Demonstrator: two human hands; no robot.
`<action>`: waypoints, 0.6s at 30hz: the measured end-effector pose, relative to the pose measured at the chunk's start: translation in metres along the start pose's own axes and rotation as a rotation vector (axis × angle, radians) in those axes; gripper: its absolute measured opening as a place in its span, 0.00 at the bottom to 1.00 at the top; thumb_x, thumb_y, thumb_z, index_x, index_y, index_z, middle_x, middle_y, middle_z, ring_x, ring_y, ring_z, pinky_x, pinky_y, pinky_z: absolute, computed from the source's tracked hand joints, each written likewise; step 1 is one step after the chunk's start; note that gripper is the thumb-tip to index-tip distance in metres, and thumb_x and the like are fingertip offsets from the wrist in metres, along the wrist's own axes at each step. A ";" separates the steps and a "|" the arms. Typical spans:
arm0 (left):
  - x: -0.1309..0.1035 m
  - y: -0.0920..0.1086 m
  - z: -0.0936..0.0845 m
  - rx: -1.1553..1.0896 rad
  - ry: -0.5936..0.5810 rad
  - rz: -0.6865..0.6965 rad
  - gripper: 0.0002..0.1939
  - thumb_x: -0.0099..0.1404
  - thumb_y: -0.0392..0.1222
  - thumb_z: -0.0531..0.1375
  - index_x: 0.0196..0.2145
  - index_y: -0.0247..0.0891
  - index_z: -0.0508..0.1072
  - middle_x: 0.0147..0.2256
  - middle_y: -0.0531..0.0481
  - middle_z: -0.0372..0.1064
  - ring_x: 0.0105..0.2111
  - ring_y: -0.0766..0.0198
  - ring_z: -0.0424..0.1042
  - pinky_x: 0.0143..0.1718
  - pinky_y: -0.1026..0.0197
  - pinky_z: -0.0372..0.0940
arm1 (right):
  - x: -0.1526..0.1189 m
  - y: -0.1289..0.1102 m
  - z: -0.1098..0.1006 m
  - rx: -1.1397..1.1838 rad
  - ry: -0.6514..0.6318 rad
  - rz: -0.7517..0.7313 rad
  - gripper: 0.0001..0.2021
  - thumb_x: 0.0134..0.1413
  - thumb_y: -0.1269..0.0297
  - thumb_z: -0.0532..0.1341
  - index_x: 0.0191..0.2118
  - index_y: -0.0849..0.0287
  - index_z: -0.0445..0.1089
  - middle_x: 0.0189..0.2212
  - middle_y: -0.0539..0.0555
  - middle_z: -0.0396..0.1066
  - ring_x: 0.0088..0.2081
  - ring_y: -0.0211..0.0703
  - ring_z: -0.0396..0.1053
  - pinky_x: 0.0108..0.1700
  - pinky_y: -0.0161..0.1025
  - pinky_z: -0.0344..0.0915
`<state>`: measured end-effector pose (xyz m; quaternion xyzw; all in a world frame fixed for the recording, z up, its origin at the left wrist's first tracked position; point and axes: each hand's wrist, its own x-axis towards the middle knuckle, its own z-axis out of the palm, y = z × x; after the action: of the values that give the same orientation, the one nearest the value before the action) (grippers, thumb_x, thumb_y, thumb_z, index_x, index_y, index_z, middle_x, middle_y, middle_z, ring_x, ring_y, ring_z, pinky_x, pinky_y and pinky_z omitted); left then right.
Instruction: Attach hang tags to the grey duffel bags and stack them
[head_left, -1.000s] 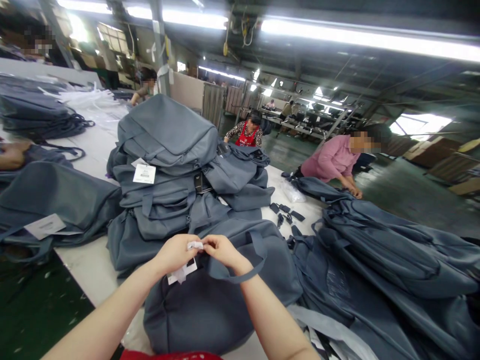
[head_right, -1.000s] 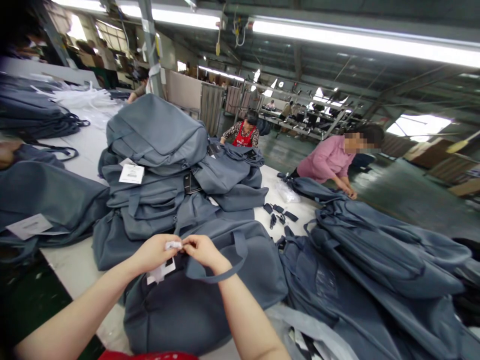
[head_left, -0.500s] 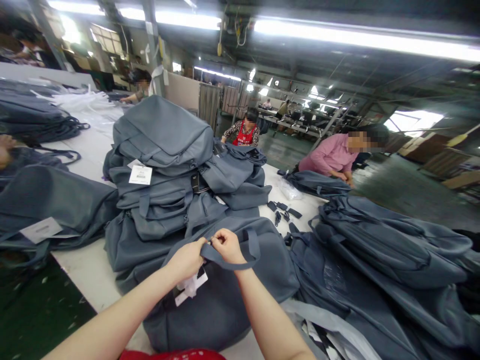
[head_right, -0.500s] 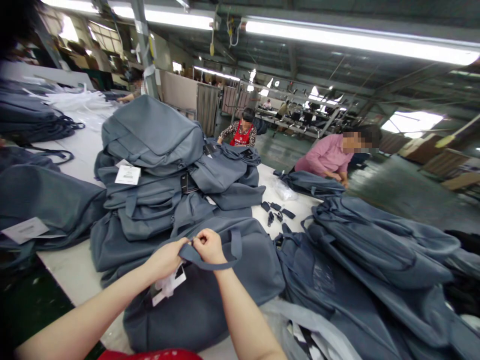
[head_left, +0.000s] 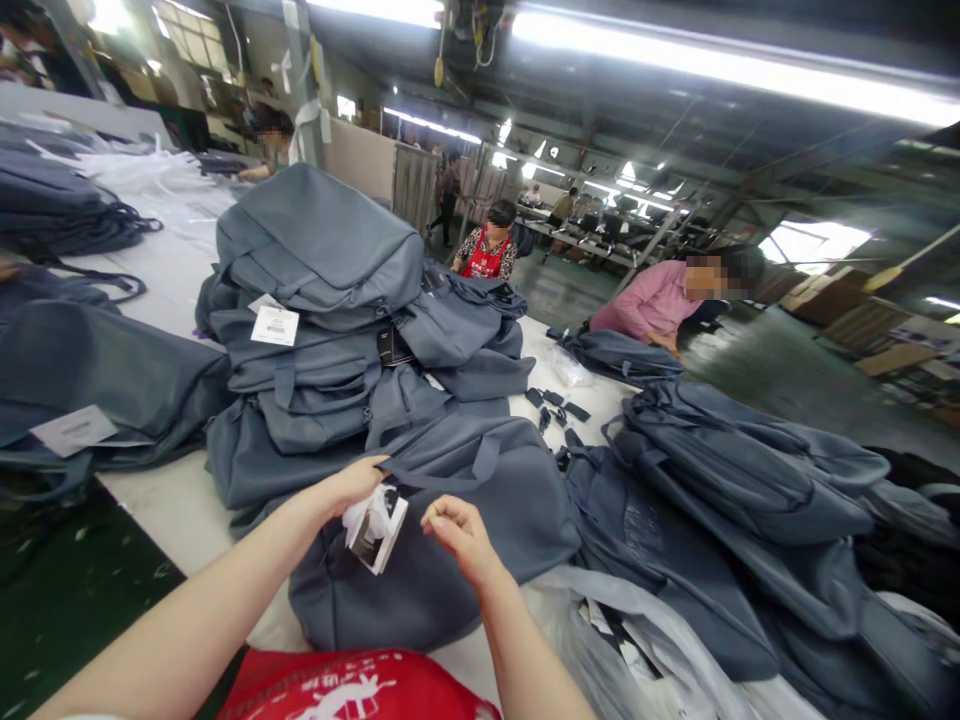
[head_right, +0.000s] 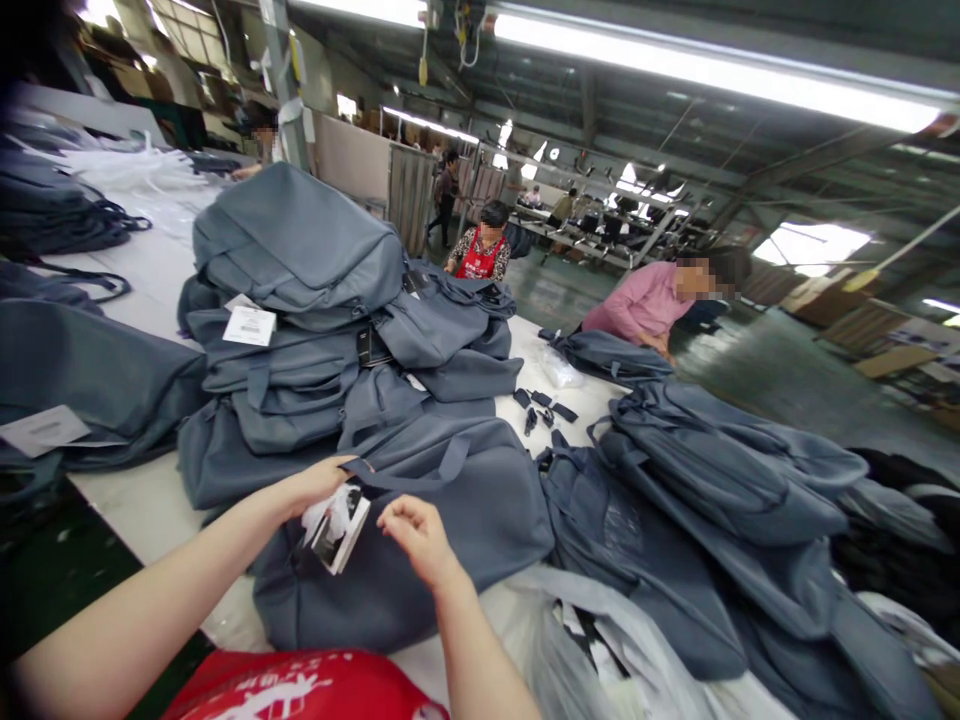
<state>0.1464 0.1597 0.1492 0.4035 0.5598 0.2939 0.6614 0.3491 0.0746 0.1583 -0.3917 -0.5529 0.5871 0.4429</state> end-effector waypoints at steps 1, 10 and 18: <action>0.001 -0.001 0.001 -0.019 0.010 -0.004 0.07 0.50 0.36 0.62 0.30 0.35 0.75 0.20 0.53 0.71 0.16 0.68 0.64 0.14 0.69 0.56 | -0.003 -0.012 0.002 -0.093 -0.089 0.016 0.15 0.52 0.54 0.59 0.38 0.60 0.74 0.18 0.46 0.59 0.20 0.34 0.52 0.31 0.36 0.59; -0.012 -0.011 0.019 -0.289 0.196 -0.142 0.05 0.57 0.32 0.59 0.24 0.33 0.68 0.16 0.53 0.63 0.12 0.69 0.61 0.13 0.67 0.60 | -0.053 -0.036 0.037 -0.422 -0.399 -0.010 0.41 0.47 0.55 0.67 0.65 0.49 0.50 0.38 0.51 0.70 0.38 0.43 0.68 0.46 0.40 0.63; -0.026 -0.013 0.031 -0.390 0.257 -0.110 0.08 0.55 0.24 0.53 0.27 0.32 0.68 0.17 0.54 0.62 0.15 0.69 0.64 0.18 0.67 0.65 | -0.072 0.008 0.050 -0.341 -0.259 -0.116 0.40 0.48 0.59 0.66 0.65 0.49 0.48 0.51 0.57 0.64 0.54 0.48 0.62 0.58 0.47 0.56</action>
<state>0.1704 0.1252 0.1526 0.1964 0.5932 0.4088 0.6651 0.3221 -0.0093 0.1520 -0.3496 -0.7182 0.5040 0.3285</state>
